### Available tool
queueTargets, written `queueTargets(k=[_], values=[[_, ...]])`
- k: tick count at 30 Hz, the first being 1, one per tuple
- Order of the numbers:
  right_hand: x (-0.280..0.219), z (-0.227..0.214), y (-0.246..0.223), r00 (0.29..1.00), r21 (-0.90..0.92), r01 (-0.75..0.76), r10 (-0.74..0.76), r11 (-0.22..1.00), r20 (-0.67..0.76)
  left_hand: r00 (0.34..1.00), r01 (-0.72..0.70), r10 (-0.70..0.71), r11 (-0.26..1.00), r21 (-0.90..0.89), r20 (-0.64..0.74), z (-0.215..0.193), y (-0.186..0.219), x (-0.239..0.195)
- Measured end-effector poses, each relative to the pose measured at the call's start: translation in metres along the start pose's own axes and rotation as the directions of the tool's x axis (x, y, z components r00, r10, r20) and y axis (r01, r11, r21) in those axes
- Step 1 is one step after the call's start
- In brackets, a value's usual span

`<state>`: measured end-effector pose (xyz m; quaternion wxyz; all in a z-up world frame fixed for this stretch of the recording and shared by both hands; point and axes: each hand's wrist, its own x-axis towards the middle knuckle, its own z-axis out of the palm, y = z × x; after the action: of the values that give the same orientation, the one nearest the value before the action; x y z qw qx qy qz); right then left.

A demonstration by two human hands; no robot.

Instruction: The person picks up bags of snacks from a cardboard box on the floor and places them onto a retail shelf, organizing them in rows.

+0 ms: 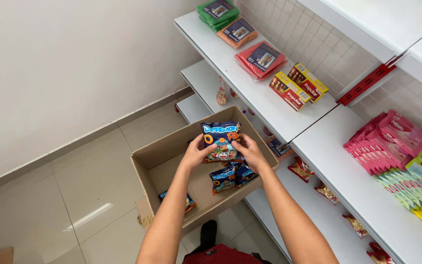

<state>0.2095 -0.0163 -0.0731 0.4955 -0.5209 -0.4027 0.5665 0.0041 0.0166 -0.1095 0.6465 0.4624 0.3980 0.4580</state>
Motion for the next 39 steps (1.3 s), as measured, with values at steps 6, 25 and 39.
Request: queueTargets(k=[6, 25, 39], values=[[0.001, 0.001, 0.001, 0.995, 0.045, -0.087, 0.089, 0.995, -0.046, 0.998, 0.055, -0.056, 0.998, -0.035, -0.027, 0.000, 0.000, -0.004], [0.024, -0.026, 0.054, 0.992, 0.112, 0.087, -0.096, 0.990, 0.078, 0.993, -0.090, 0.106, 0.967, -0.237, 0.053, -0.010, -0.011, -0.009], [0.014, 0.010, 0.033, 0.999, -0.168, 0.018, -0.009, 0.986, 0.052, 0.988, 0.011, 0.005, 0.995, 0.104, -0.157, -0.006, -0.006, -0.012]])
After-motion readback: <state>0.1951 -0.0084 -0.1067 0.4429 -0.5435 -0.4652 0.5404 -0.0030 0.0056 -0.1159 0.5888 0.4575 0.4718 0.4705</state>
